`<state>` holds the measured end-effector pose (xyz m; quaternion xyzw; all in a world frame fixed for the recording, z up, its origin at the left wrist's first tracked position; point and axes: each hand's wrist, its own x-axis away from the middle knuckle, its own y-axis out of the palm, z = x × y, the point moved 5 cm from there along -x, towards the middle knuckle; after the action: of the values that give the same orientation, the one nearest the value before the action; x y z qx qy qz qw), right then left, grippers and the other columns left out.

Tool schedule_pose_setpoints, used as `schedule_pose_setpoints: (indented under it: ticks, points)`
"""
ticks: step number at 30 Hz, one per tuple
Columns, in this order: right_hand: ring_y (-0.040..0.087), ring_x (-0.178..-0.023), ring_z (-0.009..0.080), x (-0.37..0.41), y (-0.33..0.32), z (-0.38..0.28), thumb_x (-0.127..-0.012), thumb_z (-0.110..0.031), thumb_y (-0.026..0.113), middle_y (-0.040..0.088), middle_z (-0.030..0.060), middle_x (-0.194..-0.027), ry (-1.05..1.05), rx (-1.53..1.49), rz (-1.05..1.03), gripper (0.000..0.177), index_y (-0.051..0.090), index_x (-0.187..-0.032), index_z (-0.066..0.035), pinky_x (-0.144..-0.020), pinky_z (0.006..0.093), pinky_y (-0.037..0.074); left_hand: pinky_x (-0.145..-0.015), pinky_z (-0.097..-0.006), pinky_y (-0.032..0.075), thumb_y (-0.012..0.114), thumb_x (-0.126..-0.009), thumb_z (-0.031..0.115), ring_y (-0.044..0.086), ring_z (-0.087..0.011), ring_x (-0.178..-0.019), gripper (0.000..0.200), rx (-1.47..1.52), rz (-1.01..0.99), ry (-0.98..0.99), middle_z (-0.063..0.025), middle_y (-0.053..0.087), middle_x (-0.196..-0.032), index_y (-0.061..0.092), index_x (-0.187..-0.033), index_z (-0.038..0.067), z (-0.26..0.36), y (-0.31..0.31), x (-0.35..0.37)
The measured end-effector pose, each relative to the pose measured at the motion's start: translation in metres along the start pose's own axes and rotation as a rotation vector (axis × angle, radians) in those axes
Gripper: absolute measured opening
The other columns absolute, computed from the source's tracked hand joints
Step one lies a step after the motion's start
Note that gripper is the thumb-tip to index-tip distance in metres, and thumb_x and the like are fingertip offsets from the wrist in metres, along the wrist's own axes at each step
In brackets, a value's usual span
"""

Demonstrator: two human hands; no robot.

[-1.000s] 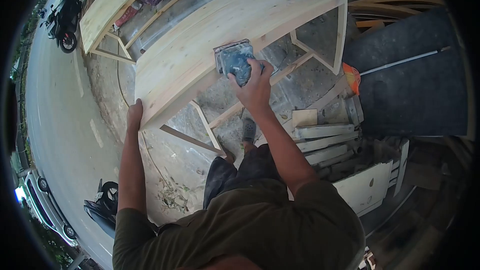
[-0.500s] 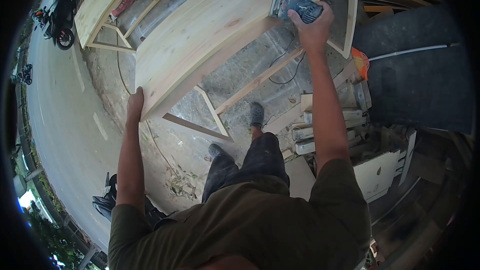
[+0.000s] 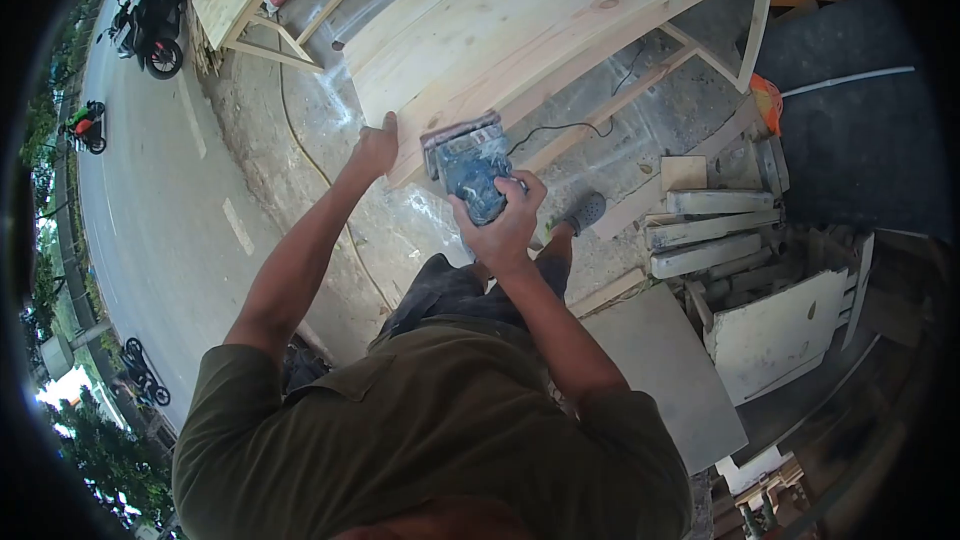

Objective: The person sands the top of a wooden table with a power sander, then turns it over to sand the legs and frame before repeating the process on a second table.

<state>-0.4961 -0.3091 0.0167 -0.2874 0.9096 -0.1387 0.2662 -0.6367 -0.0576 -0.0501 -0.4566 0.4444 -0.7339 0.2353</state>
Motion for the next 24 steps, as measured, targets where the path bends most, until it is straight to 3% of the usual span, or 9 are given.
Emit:
schedule_pose_setpoints:
  ticks: [1, 4, 6, 11, 13, 16, 19, 22, 24]
  points:
    - [0.057, -0.111, 0.0418, 0.026, 0.003, -0.017, -0.069, -0.025, 0.099, 0.05, 0.0232, -0.125, 0.127, 0.009, -0.048, 0.072, 0.054, -0.121, -0.002, -0.091, 0.0519, 0.052, -0.085, -0.0632, 0.056, 0.034, -0.115, 0.024, 0.073, -0.05, -0.078, 0.054, 0.108, 0.048, 0.105, -0.0263, 0.074, -0.087, 0.044, -0.144, -0.02, -0.031, 0.054, -0.025]
    - [0.059, -0.11, 0.0439, 0.099, 0.026, -0.039, -0.068, -0.029, 0.099, 0.052, 0.0222, -0.124, 0.003, -0.052, -0.017, 0.062, 0.059, -0.111, -0.008, -0.093, 0.0551, 0.054, -0.096, -0.0657, 0.052, 0.03, -0.116, 0.029, 0.068, -0.0571, -0.099, 0.057, -0.005, 0.002, 0.176, -0.0408, 0.064, -0.109, 0.043, -0.147, -0.018, 0.009, 0.01, 0.0]
    - [0.053, -0.114, 0.0431, 0.105, 0.023, -0.055, -0.069, -0.025, 0.098, 0.047, 0.0256, -0.126, -0.112, 0.081, -0.102, 0.075, 0.05, -0.123, -0.006, -0.091, 0.054, 0.052, -0.103, -0.0674, 0.049, 0.028, -0.116, 0.032, 0.065, -0.0618, -0.113, 0.06, 0.066, -0.186, 0.089, -0.0504, 0.058, -0.123, 0.043, -0.148, -0.016, 0.022, -0.002, 0.034]
    - [0.054, -0.12, 0.039, 0.01, -0.02, -0.004, -0.07, -0.018, 0.097, 0.048, 0.0205, -0.128, 0.376, 0.011, 0.122, 0.085, 0.043, -0.133, 0.001, -0.107, 0.0459, 0.044, -0.08, -0.0605, 0.057, 0.041, -0.111, 0.021, 0.074, -0.0467, -0.076, 0.052, -0.192, 0.092, 0.345, -0.0293, 0.073, -0.088, 0.047, -0.143, -0.02, 0.005, 0.034, 0.009]
    - [0.054, -0.12, 0.0354, -0.039, -0.038, 0.017, -0.072, -0.016, 0.096, 0.048, 0.0191, -0.126, 0.39, -0.04, 0.236, 0.083, 0.044, -0.134, 0.001, -0.106, 0.0462, 0.044, -0.071, -0.0559, 0.057, 0.05, -0.105, 0.014, 0.073, -0.0397, -0.068, 0.048, -0.372, 0.219, 0.487, -0.0208, 0.073, -0.076, 0.051, -0.141, -0.017, 0.003, 0.043, 0.01]
    - [0.055, -0.119, 0.0354, -0.061, -0.045, 0.019, -0.073, -0.014, 0.095, 0.048, 0.019, -0.126, 0.325, 0.0, 0.144, 0.079, 0.045, -0.133, 0.0, -0.106, 0.0456, 0.045, -0.074, -0.0603, 0.057, 0.048, -0.107, 0.018, 0.073, -0.0408, -0.067, 0.049, -0.299, 0.219, 0.474, -0.0235, 0.072, -0.078, 0.051, -0.138, -0.021, 0.001, 0.043, 0.005]
    - [0.055, -0.118, 0.0406, -0.009, -0.021, -0.037, -0.071, -0.02, 0.097, 0.048, 0.0212, -0.126, 0.148, 0.058, -0.023, 0.081, 0.047, -0.132, -0.003, -0.104, 0.0476, 0.047, -0.086, -0.0607, 0.058, 0.046, -0.111, 0.029, 0.074, -0.0473, -0.09, 0.059, -0.14, 0.022, 0.285, -0.0436, 0.065, -0.103, 0.043, -0.143, -0.021, 0.003, 0.036, 0.011]
    - [0.053, -0.121, 0.0419, 0.063, 0.009, -0.064, -0.071, -0.026, 0.097, 0.047, 0.0229, -0.128, 0.274, 0.046, -0.061, 0.077, 0.051, -0.127, 0.001, -0.102, 0.0506, 0.048, -0.106, -0.0627, 0.05, 0.044, -0.112, 0.045, 0.059, -0.0571, -0.126, 0.076, 0.335, 0.089, -0.067, -0.0545, 0.039, -0.142, 0.029, -0.156, -0.014, -0.021, 0.071, -0.009]
    - [0.052, -0.123, 0.0415, 0.073, 0.008, -0.049, -0.069, -0.026, 0.098, 0.046, 0.0222, -0.128, 0.253, 0.012, -0.046, 0.082, 0.05, -0.129, 0.001, -0.104, 0.0501, 0.047, -0.115, -0.0652, 0.036, 0.044, -0.111, 0.049, 0.039, -0.0579, -0.141, 0.081, 0.263, 0.138, -0.098, -0.0461, 0.025, -0.157, 0.022, -0.162, -0.01, -0.001, 0.042, 0.006]
